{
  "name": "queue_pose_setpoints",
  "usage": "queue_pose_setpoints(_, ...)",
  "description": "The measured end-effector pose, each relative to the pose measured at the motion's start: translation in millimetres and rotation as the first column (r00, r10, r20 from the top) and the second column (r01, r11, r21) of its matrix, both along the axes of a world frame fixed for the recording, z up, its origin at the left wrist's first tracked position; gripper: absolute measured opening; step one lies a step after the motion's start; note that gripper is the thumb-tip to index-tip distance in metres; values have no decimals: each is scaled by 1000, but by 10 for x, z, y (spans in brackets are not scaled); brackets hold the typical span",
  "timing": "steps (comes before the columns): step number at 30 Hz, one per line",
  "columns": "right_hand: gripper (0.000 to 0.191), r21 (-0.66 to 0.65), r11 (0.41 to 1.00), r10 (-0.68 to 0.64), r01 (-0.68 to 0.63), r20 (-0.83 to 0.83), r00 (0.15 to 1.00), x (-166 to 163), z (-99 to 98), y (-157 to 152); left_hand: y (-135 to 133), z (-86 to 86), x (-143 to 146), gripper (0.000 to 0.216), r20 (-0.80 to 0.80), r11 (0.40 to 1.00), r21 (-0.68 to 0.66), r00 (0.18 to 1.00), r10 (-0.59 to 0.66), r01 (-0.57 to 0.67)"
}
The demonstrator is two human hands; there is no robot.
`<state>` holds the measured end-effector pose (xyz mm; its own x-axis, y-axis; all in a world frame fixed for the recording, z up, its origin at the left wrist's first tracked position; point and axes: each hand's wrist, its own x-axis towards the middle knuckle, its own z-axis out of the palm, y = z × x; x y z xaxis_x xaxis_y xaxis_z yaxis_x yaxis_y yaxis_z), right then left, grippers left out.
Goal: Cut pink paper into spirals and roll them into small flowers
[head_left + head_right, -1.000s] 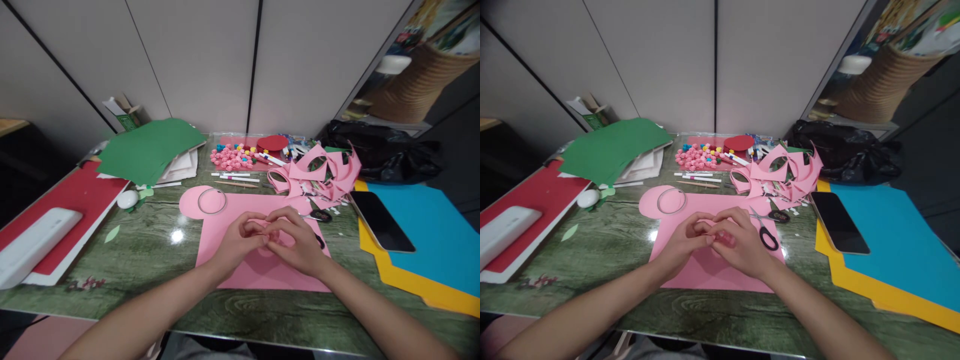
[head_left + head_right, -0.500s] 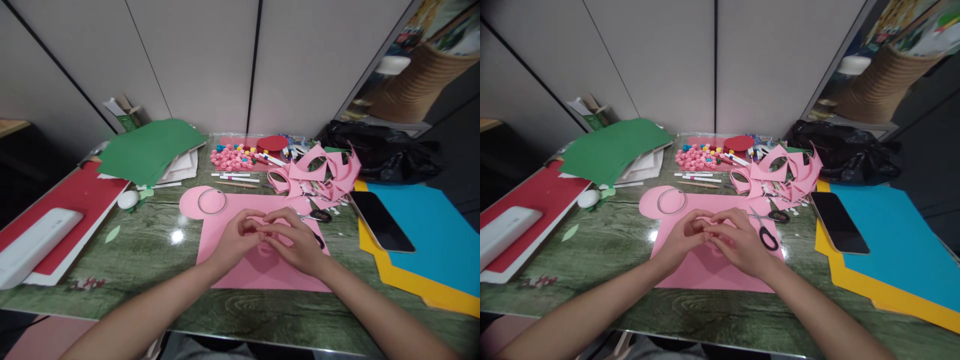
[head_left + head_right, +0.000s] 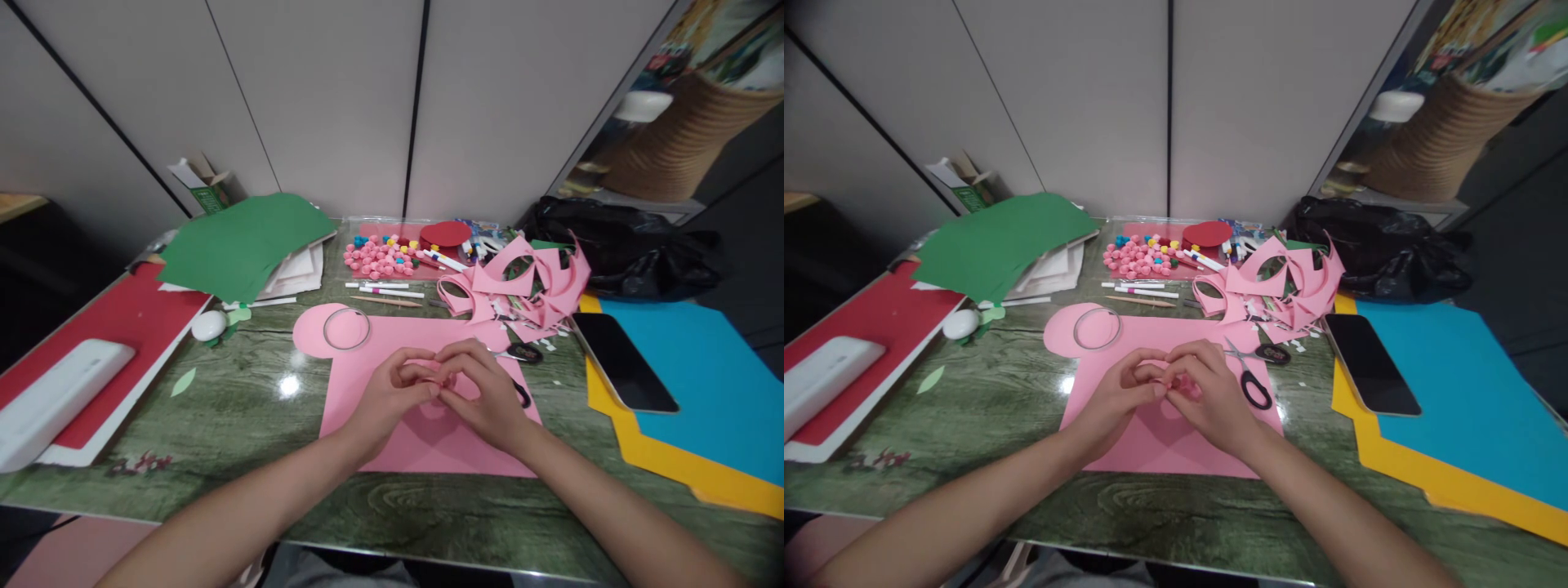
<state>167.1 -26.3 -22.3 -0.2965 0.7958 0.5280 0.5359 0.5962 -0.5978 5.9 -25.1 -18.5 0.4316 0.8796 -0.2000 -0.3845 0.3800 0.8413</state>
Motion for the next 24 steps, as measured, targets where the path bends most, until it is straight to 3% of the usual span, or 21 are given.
queue_pose_setpoints(9, 10, 44, 997, 66, -66, -1, 998, -2, 92, -7, 53, 32, -30, 37, -39, 1000, -15, 999, 4, -4)
queue_pose_setpoints(20, 14, 24, 989, 145, -145, 15, 989, 33, 58, 41, 100, 84, -69, 31, -227, 988, 149, 974, -17, 52)
queue_pose_setpoints(24, 16, 16, 997, 72, -73, 12, 997, 43, 8, 27, 111, 59, -71, 33, -174, 996, 67, 984, -47, 59)
